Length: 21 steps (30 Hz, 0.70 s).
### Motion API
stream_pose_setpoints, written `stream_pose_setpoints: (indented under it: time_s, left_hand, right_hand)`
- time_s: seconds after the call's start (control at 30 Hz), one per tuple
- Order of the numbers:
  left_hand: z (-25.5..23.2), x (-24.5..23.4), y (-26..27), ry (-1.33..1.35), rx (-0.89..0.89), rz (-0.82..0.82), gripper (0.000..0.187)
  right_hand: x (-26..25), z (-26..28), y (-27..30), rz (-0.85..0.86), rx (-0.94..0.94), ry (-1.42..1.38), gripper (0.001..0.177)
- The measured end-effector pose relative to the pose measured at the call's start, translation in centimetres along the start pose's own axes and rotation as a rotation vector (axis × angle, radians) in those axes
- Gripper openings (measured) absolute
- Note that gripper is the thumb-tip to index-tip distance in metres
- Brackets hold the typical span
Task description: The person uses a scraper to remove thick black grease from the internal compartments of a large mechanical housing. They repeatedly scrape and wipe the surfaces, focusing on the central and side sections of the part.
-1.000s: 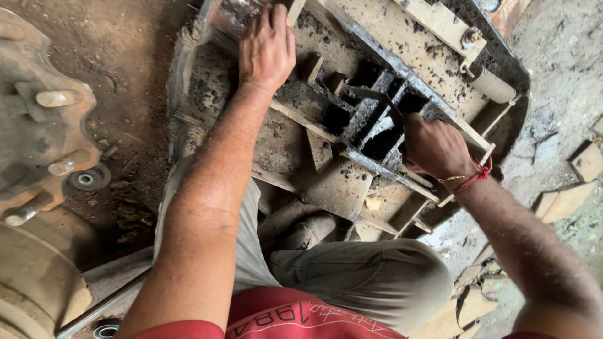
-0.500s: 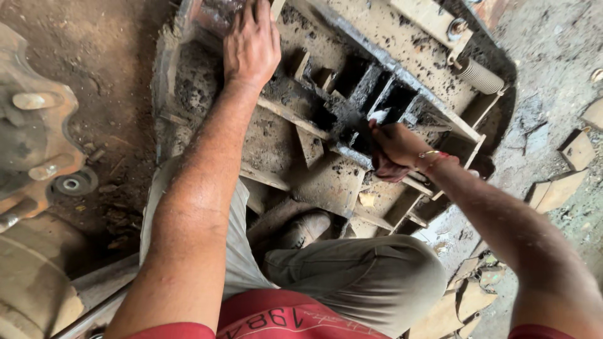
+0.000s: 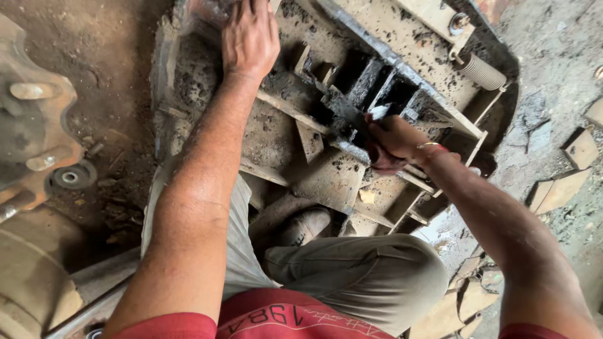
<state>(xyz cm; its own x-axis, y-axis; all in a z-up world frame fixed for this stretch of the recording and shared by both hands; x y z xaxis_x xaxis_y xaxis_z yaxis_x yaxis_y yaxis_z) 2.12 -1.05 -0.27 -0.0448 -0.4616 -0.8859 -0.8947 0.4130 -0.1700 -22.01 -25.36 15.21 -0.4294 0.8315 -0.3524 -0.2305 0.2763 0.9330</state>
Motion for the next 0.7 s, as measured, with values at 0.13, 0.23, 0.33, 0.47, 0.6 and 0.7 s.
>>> stream_pose_setpoints:
  time_s: [0.13, 0.23, 0.33, 0.47, 0.6, 0.7]
  left_hand:
    - [0.0, -0.2, -0.4, 0.027, -0.017, -0.003, 0.028]
    - [0.7, 0.3, -0.5, -0.007, 0.008, -0.029, 0.025]
    - [0.9, 0.8, 0.6, -0.067, 0.044, -0.112, 0.025]
    - [0.3, -0.7, -0.7, -0.074, 0.071, -0.196, 0.025]
    - [0.8, 0.0, -0.9, 0.079, -0.063, 0.046, 0.023]
    - [0.3, 0.0, 0.2, -0.009, 0.011, -0.031, 0.020]
  right_hand:
    - [-0.5, -0.1, 1.8, 0.001, 0.017, -0.032, 0.038]
    - [-0.7, 0.6, 0.7, -0.037, -0.213, 0.093, 0.042]
    - [0.4, -0.3, -0.8, -0.041, -0.125, 0.146, 0.046]
    - [0.3, -0.2, -0.8, -0.084, -0.281, 0.098, 0.043]
    - [0.2, -1.7, -1.9, -0.081, -0.090, 0.054, 0.053]
    - [0.9, -2.4, -2.7, -0.114, -0.298, 0.110, 0.039]
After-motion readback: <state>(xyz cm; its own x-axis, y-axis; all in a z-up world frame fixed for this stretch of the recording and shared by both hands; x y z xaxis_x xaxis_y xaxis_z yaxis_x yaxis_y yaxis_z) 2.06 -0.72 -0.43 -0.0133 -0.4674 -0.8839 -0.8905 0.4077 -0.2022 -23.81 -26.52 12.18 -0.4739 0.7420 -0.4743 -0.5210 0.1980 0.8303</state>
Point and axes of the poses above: each hand's wrist, its own y-axis away from the middle knuckle, its own x-axis out of the palm, z = x × y, the point moved 3 cm from there along -y, towards the middle knuckle, and after that the axes turned 8 degrees about -y, right-handed, at the moved point
